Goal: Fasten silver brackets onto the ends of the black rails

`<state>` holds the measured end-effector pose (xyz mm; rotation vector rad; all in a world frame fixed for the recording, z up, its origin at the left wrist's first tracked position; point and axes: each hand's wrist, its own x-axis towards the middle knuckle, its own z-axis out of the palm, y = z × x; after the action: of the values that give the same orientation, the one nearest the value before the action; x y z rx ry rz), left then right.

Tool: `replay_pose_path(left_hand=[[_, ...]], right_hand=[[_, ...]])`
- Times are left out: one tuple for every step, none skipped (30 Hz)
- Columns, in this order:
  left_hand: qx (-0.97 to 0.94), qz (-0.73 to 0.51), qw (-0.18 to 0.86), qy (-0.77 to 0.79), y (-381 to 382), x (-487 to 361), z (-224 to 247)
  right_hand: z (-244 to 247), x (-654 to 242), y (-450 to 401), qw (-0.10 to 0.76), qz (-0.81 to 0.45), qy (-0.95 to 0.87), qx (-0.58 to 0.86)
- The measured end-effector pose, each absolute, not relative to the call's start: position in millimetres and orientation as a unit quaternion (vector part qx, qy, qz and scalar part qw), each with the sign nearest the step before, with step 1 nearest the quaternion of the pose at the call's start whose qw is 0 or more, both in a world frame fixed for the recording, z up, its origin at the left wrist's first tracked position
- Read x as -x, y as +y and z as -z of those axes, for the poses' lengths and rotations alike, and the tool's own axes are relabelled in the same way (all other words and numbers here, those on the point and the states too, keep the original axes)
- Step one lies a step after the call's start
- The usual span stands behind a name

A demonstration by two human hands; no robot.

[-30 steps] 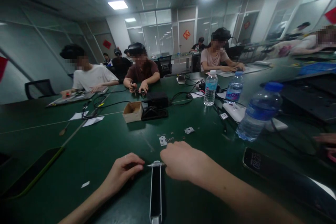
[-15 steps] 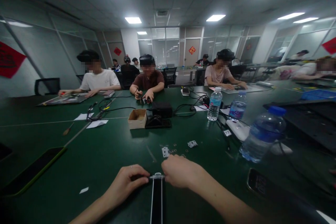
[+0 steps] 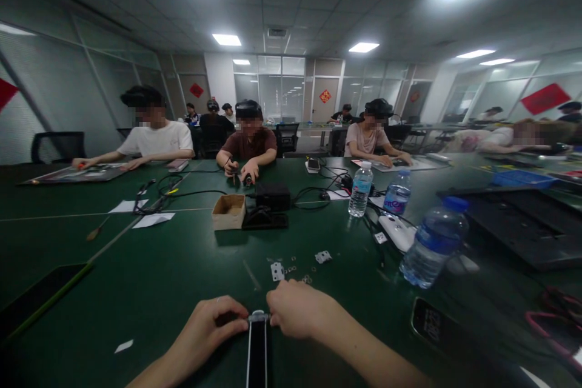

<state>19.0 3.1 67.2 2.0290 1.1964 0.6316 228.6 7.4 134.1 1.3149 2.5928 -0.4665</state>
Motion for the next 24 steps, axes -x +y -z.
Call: replay_pose_path(left_hand=[[-0.777,-0.243,0.351,0.463,3.3,-19.4,-66.6],[-0.772,-0.243,0.358,0.466,3.5,-19.8,-66.2],[-0.768,-0.243,0.365,0.467,3.7,-20.1,-66.1],[-0.765,-0.243,0.370,0.468,3.9,-20.1,-66.2],[-0.764,-0.242,0.372,0.468,3.9,-20.0,-66.5],[-0.765,-0.241,0.371,0.468,3.7,-19.7,-66.9],[-0.768,-0.237,0.369,0.467,3.3,-19.2,-67.5],[-0.771,-0.232,0.367,0.466,2.8,-18.7,-68.3],[-0.774,-0.228,0.364,0.465,2.2,-18.2,-69.0],[-0.778,-0.224,0.360,0.464,1.6,-17.8,-69.8],[-0.781,-0.221,0.356,0.462,1.0,-17.4,-70.4],[-0.785,-0.219,0.352,0.461,0.6,-17.2,-70.7],[-0.788,-0.217,0.348,0.459,0.4,-17.0,-70.7],[-0.791,-0.216,0.344,0.457,0.5,-16.8,-70.3],[-0.795,-0.215,0.341,0.454,0.8,-16.6,-69.4],[-0.798,-0.214,0.339,0.450,1.2,-16.4,-68.2],[-0.801,-0.215,0.337,0.446,1.8,-16.1,-66.8],[-0.803,-0.217,0.336,0.443,2.5,-15.8,-65.4],[-0.804,-0.217,0.334,0.441,3.1,-15.5,-64.1],[-0.805,-0.218,0.332,0.440,3.6,-15.2,-63.0],[-0.807,-0.217,0.330,0.440,4.0,-14.9,-62.3],[-0.808,-0.216,0.327,0.440,4.3,-14.7,-61.8],[-0.810,-0.215,0.325,0.439,4.5,-14.6,-61.6],[-0.811,-0.214,0.325,0.437,4.6,-14.5,-61.5]], right_hand=[[-134.0,-228.6,8.1,0.096,0.161,0.877,-0.443],[-134.8,-229.2,9.2,0.097,0.171,0.875,-0.443],[-136.5,-230.5,10.8,0.102,0.185,0.871,-0.444],[-139.2,-232.9,12.9,0.107,0.199,0.866,-0.446],[-142.6,-236.4,15.6,0.110,0.211,0.859,-0.453],[-146.3,-241.1,18.9,0.107,0.216,0.852,-0.466],[-149.8,-247.0,22.9,0.095,0.213,0.844,-0.482],[-152.6,-253.9,27.4,0.079,0.201,0.836,-0.505],[-154.3,-261.4,32.5,0.059,0.182,0.828,-0.526],[-154.7,-269.1,37.9,0.047,0.163,0.822,-0.543],[-153.6,-276.7,43.5,0.040,0.150,0.817,-0.556],[-151.2,-283.7,49.0,0.036,0.142,0.813,-0.563],[-147.7,-289.9,54.1,0.035,0.143,0.811,-0.566],[-143.6,-295.0,58.6,0.037,0.151,0.808,-0.568],[-139.3,-299.1,62.4,0.043,0.163,0.806,-0.568],[-135.2,-302.0,65.4,0.051,0.180,0.803,-0.566],[-131.6,-303.9,67.7,0.058,0.198,0.800,-0.563],[-128.5,-305.0,69.2,0.063,0.214,0.798,-0.559],[-126.2,-305.5,70.3,0.066,0.226,0.798,-0.554],[-124.5,-305.5,70.9,0.065,0.233,0.800,-0.548],[-123.3,-305.2,71.2,0.063,0.235,0.803,-0.544],[-122.4,-304.7,71.5,0.063,0.234,0.806,-0.541],[-121.6,-304.3,71.8,0.063,0.231,0.808,-0.538],[-120.8,-303.9,72.1,0.066,0.231,0.809,-0.536]])
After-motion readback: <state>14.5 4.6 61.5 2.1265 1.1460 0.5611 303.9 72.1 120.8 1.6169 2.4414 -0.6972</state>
